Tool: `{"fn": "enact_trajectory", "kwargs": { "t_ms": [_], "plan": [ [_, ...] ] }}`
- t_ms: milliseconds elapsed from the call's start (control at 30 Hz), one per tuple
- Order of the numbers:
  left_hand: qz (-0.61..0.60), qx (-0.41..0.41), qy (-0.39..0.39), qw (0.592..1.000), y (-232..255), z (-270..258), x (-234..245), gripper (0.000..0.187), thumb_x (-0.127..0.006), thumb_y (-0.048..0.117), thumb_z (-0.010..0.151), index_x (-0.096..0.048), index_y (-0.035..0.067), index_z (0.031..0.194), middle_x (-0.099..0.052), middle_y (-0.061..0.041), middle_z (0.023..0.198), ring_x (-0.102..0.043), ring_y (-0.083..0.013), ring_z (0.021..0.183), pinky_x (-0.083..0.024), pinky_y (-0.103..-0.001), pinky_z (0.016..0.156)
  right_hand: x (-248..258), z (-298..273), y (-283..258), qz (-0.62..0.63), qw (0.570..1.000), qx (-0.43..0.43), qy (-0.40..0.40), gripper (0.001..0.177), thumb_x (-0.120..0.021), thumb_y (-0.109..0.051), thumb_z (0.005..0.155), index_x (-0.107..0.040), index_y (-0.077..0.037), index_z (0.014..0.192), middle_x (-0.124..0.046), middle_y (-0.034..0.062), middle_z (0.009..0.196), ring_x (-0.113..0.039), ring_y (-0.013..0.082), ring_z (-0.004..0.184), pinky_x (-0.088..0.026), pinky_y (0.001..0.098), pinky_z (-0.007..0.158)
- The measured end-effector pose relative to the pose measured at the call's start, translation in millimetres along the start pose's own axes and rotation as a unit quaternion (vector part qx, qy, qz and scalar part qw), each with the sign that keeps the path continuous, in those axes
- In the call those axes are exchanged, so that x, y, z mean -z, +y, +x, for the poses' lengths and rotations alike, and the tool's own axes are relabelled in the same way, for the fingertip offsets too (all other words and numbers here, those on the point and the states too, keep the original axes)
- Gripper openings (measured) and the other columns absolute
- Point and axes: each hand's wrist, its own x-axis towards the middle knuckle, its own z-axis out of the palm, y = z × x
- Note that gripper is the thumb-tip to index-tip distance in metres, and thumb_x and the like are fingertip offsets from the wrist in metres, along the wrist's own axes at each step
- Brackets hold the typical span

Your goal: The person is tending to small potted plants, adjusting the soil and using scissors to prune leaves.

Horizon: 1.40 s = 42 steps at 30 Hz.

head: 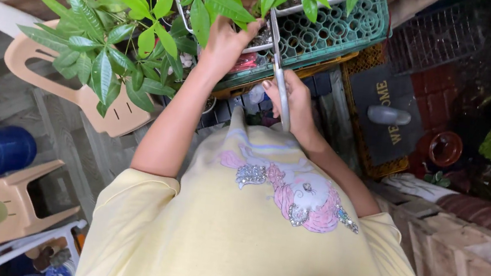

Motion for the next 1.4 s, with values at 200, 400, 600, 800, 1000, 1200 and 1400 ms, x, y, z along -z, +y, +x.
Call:
{"fn": "enact_trajectory", "kwargs": {
  "t_ms": [200,400,600,800,1000,1200,1400],
  "plan": [
    [0.024,-0.045,-0.002,0.999,-11.1,2.0,2.2,0.053,-0.079,0.014,0.095,-0.049,0.001,0.138,-0.063,-0.01,0.121,-0.062,-0.0223,0.117,-0.048,-0.037,0.109,-20.8,-6.5,-11.4,0.007,1.0,-0.006,0.019,0.027,-0.069,-0.029,0.1,-0.06,-0.003,0.099,-0.053,-0.0046,0.061,-0.048,0.0026,0.044,-0.039,0.0201,0.039],
    [0.06,-0.072,-0.004,0.996,-1.5,8.1,2.8,0.046,-0.079,0.014,0.094,-0.053,0.004,0.131,-0.059,-0.009,0.115,-0.059,-0.0224,0.112,-0.049,-0.037,0.103,-28.2,-0.8,-13.0,0.006,0.998,0.008,0.061,0.032,-0.071,-0.033,0.099,-0.059,-0.004,0.092,-0.053,-0.0036,0.057,-0.048,0.0033,0.042,-0.038,0.0213,0.037],
    [0.098,-0.07,-0.005,0.993,25.5,7.5,11.1,0.041,-0.078,0.015,0.094,-0.056,0.0,0.125,-0.066,-0.007,0.109,-0.065,-0.0196,0.104,-0.053,-0.037,0.095,-30.9,-0.9,-23.9,-0.046,0.993,0.003,0.107,0.039,-0.079,-0.031,0.094,-0.054,-0.004,0.08,-0.052,-0.003,0.056,-0.046,0.0036,0.041,-0.034,0.0234,0.036],
    [0.061,-0.061,-0.011,0.996,23.3,7.6,11.5,0.035,-0.078,0.013,0.093,-0.059,0.0,0.12,-0.066,-0.009,0.112,-0.067,-0.0204,0.107,-0.056,-0.036,0.095,-29.2,0.0,-27.0,-0.068,0.991,0.028,0.108,0.039,-0.08,-0.032,0.094,-0.058,-0.003,0.081,-0.054,-0.0032,0.056,-0.047,0.0028,0.043,-0.035,0.0233,0.037],
    [0.072,-0.049,-0.017,0.996,23.6,8.9,10.9,0.037,-0.077,0.015,0.092,-0.058,0.0,0.121,-0.066,-0.01,0.111,-0.069,-0.0215,0.106,-0.057,-0.037,0.093,-23.9,-5.3,-26.7,-0.073,0.993,0.035,0.081,0.033,-0.078,-0.026,0.096,-0.061,-0.002,0.082,-0.053,-0.0017,0.054,-0.048,0.003,0.042,-0.036,0.0231,0.037],
    [0.158,-0.075,-0.024,0.984,19.3,6.4,10.9,0.044,-0.079,0.022,0.092,-0.053,0.0,0.12,-0.066,-0.015,0.111,-0.067,-0.0283,0.106,-0.053,-0.04,0.095,15.1,-1.1,1.5,0.081,0.989,0.057,0.113,0.015,-0.071,-0.017,0.094,-0.061,-0.007,0.091,-0.073,-0.0027,0.081,-0.052,0.0015,0.047,-0.041,0.0212,0.039],
    [0.063,-0.063,0.011,0.996,-8.0,6.4,-6.6,0.043,-0.078,0.018,0.095,-0.052,-0.002,0.121,-0.066,-0.014,0.11,-0.068,-0.0273,0.1,-0.056,-0.039,0.091,92.9,15.5,-23.1,-0.333,0.911,0.163,0.18,0.036,-0.096,-0.018,0.082,-0.067,-0.002,0.096,-0.062,0.0071,0.072,-0.053,0.0171,0.061,-0.047,0.0336,0.058]
  ]
}}
